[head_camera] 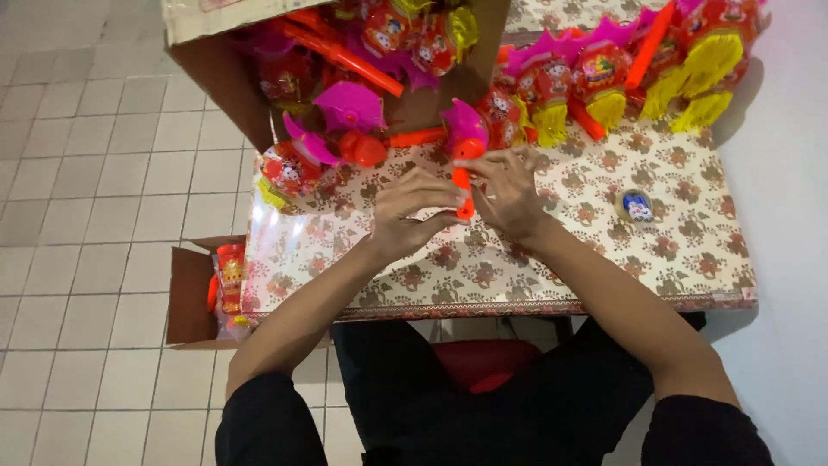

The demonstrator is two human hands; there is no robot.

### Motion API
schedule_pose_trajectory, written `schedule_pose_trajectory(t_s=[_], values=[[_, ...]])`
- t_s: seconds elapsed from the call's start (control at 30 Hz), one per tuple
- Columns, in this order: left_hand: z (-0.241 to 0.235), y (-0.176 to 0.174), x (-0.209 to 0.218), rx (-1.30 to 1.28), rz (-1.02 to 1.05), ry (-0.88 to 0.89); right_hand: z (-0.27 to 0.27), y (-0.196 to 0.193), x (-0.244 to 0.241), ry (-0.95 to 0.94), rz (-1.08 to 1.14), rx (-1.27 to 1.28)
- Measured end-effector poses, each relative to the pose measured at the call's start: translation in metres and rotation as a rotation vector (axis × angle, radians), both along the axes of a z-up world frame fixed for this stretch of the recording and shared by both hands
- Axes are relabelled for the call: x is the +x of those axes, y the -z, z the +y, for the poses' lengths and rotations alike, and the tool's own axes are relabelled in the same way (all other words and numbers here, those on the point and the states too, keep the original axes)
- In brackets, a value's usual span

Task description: Assembling colorful plastic lanterns by hand from components stored in a cardboard box.

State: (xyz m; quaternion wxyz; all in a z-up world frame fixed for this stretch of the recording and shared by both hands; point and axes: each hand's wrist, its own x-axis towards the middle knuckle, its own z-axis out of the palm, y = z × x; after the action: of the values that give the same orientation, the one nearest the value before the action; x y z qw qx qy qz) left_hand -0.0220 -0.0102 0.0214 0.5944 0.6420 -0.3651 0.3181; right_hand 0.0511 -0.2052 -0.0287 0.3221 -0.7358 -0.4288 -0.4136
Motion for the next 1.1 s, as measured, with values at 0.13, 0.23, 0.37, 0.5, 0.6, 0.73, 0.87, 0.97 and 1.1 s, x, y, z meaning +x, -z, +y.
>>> schedule_pose_trajectory(t_s=[0.13, 0.23, 0.37, 0.5, 0.6, 0.73, 0.87, 0.97, 1.1], values=[[0.003, 0.01, 0.007, 0.001, -0.039, -0.047, -0.006, 0.024, 0.019, 0.008, -0.048, -0.006], [0.017, 0.011, 0.023, -0.036, -0.075, -0.118, -0.007, 0.041, 0.028, -0.009, -0.057, 0.022], [0.034, -0.004, 0.036, -0.026, -0.057, -0.181, -0.002, 0.045, 0.031, -0.036, -0.001, 0.117], [0.047, 0.019, 0.056, 0.042, 0.054, -0.208, -0.012, 0.021, 0.03, -0.051, 0.053, 0.164], [0.049, 0.029, 0.062, 0.277, -0.091, -0.318, -0.019, 0.009, 0.027, -0.137, 0.233, 0.247], [0.046, 0.02, 0.053, 0.451, -0.065, -0.361, -0.032, 0.023, 0.036, -0.048, 0.238, 0.129], [0.045, 0.002, 0.039, 0.591, 0.033, -0.362, -0.028, 0.018, 0.034, 0.008, 0.123, 0.082], [0.049, 0.023, 0.051, 0.706, 0.041, -0.408, -0.03, 0.008, 0.024, -0.014, 0.135, 0.028], [0.05, 0.024, 0.051, 0.676, 0.059, -0.393, -0.028, 0.011, 0.027, 0.027, 0.081, 0.025]])
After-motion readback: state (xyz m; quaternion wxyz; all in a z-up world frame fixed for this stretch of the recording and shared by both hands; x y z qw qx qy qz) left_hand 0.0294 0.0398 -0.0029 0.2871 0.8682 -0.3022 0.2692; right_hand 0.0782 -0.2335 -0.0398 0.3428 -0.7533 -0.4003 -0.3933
